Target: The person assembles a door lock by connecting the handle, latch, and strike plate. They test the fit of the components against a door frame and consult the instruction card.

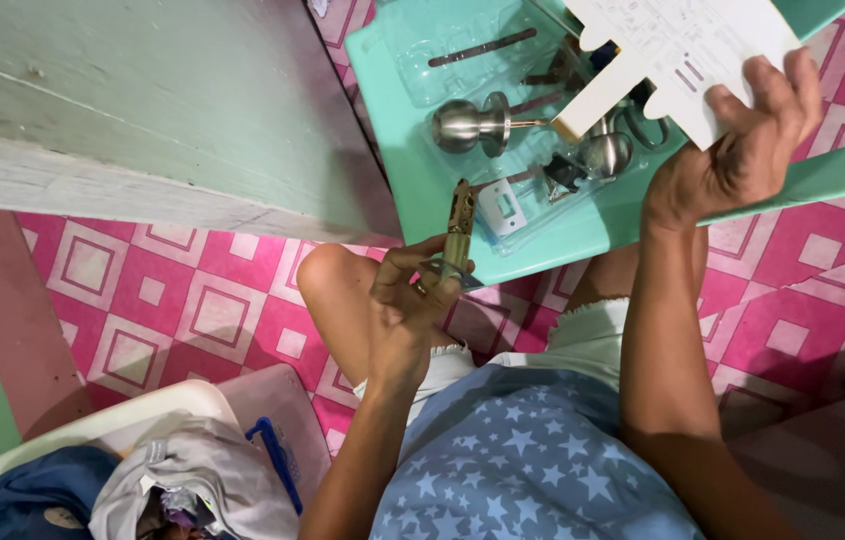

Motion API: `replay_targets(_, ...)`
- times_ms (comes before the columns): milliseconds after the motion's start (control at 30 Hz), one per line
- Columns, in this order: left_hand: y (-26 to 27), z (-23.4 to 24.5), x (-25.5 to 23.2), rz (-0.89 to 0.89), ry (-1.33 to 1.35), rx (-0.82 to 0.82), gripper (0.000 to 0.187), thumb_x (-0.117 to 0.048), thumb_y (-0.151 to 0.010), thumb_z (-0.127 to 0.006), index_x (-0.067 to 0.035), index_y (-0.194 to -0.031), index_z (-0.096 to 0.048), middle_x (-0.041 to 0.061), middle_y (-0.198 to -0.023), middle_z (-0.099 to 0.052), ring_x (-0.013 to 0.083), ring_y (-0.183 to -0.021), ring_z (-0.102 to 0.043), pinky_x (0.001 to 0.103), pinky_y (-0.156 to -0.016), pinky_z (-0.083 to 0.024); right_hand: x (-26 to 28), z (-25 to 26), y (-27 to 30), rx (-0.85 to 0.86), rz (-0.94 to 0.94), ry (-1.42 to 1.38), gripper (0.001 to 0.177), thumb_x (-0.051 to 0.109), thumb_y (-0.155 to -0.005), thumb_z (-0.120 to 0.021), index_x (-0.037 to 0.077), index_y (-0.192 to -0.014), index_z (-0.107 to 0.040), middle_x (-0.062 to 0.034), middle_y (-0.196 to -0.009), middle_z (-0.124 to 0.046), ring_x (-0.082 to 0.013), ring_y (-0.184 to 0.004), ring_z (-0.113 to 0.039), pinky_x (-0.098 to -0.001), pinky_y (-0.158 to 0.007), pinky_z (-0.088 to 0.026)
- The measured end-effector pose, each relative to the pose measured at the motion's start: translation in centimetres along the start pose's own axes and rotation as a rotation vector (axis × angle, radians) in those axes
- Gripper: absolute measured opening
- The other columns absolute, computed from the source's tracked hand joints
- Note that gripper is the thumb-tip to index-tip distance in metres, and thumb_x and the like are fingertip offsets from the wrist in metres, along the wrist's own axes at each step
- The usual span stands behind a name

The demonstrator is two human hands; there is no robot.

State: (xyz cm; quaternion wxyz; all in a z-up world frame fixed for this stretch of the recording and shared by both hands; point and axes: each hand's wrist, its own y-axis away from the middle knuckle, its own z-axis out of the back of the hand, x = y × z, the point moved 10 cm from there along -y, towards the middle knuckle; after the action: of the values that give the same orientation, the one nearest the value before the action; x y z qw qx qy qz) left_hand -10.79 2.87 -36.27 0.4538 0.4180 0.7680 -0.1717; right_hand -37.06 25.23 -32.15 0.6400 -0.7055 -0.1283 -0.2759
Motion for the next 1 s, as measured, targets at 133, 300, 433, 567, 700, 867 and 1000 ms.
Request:
replay_targets(133,0.0,-0.5,-0.1,-0.016,0.022,0.041,0.026,0.007,-0.092,-0.073,-0.004,-0.112,-0.059,0.019,-0.142,-0.06,0.0311,-0.116,-0.069,0.046,-0.105,-0.055,1.4,0.4,-1.2,-0.059,0.043,0.031,0.018,-0.013,-0.08,-0.087,-0.005,-0.084,-0.071,-0.0195,-0.116,-0.073,-0.0441,-0.135,-0.053,-0.0571,-0.11,-0.063)
replay_targets(300,0.1,-0.8,-0.2,-0.024,0.029,0.066,0.027,0.007,-0.092,-0.073,-0.004,-0.112,-0.059,0.019,-0.142,-0.059,0.031,-0.117,-0.068,0.046,-0.106,-0.055,3.0,0.5,-2.1,-0.021,0.105,-0.126,0.022,-0.007,-0.083,-0.088,-0.003,-0.085,-0.066,-0.0167,-0.116,-0.078,-0.0382,-0.135,-0.062,-0.0512,-0.115,-0.053)
replay_targets(433,0.4,-1.4,-0.6,-0.023,0.079,0.094,0.028,0.008,-0.092,-0.074,-0.004,-0.112,-0.059,0.02,-0.142,-0.059,0.0329,-0.118,-0.069,0.046,-0.104,-0.056,4.0,0.5,-2.4,-0.029,0.102,-0.194,0.033,-0.004,-0.084,-0.093,-0.002,-0.084,-0.06,-0.0179,-0.114,-0.078,-0.0366,-0.131,-0.064,-0.0519,-0.119,-0.052)
replay_targets(567,0.5,-2.0,-1.0,-0.032,0.113,0.124,0.027,0.006,-0.094,-0.074,-0.004,-0.114,-0.059,0.019,-0.144,-0.058,0.0335,-0.118,-0.069,0.046,-0.103,-0.057,5.0,0.6,-2.9,-0.056,0.105,-0.198,0.037,-0.002,-0.084,-0.095,0.0,-0.085,-0.057,-0.0187,-0.115,-0.078,-0.0357,-0.131,-0.064,-0.0491,-0.116,-0.05)
replay_targets(700,0.2,-2.4,-0.9,-0.014,0.163,0.119,0.028,0.001,-0.096,-0.074,-0.006,-0.118,-0.057,0.02,-0.144,-0.058,0.0318,-0.118,-0.069,0.046,-0.104,-0.058,5.8,0.5,-3.7,-0.039,0.157,-0.266,0.041,0.0,-0.082,-0.094,0.001,-0.087,-0.054,-0.0187,-0.113,-0.078,-0.0366,-0.125,-0.068,-0.0531,-0.116,-0.053)
replay_targets(867,-0.4,-3.2,-1.3,-0.047,0.128,0.123,0.027,-0.003,-0.1,-0.072,-0.005,-0.122,-0.057,0.021,-0.146,-0.057,0.0315,-0.118,-0.068,0.047,-0.106,-0.057,5.9,0.3,-4.6,-0.067,0.147,-0.305,0.041,0.006,-0.078,-0.094,0.002,-0.085,-0.054,-0.0201,-0.107,-0.077,-0.0385,-0.115,-0.069,-0.0559,-0.107,-0.056)
replay_targets(1000,-0.8,-4.2,-2.2,-0.069,0.12,0.136,0.028,-0.005,-0.102,-0.069,-0.004,-0.127,-0.055,0.021,-0.149,-0.056,0.03,-0.121,-0.066,0.046,-0.107,-0.056,6.6,0.2,-5.2,-0.046,0.161,-0.358,0.038,0.004,-0.084,-0.09,0.0,-0.088,-0.052,-0.0207,-0.115,-0.076,-0.0362,-0.125,-0.066,-0.0514,-0.111,-0.052)
